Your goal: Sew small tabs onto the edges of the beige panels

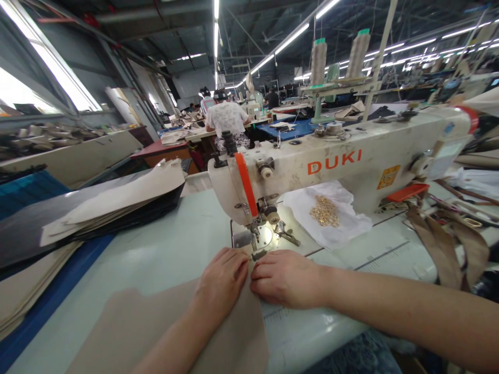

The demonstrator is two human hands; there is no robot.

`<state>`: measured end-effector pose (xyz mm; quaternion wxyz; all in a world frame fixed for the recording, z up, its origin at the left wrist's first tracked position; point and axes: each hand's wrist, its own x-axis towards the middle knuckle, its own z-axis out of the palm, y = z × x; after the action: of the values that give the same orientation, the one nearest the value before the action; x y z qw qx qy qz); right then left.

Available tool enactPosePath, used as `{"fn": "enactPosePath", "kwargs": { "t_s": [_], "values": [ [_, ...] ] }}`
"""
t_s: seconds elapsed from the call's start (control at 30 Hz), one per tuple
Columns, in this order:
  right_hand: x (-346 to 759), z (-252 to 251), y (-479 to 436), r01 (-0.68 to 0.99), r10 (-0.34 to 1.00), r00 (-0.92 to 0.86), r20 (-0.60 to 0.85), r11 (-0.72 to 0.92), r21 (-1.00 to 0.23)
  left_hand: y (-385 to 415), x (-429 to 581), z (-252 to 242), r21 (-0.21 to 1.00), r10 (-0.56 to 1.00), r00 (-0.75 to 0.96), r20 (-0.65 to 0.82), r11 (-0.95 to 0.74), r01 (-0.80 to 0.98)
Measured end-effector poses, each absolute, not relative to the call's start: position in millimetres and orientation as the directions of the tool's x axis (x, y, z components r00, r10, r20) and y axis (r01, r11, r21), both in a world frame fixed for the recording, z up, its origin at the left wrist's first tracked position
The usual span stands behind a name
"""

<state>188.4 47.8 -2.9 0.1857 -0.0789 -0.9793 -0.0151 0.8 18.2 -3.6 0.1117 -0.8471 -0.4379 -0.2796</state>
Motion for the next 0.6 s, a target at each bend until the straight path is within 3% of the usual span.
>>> {"fn": "enactPosePath", "kwargs": {
  "t_s": [0.6],
  "values": [
    [182, 0, 48, 0.326, 0.283, -0.875, 0.392, 0.945, 0.044, 6, -3, -4, 0.182, 0.748, 0.435, 0.501, -0.583, 0.792]
  ]
}}
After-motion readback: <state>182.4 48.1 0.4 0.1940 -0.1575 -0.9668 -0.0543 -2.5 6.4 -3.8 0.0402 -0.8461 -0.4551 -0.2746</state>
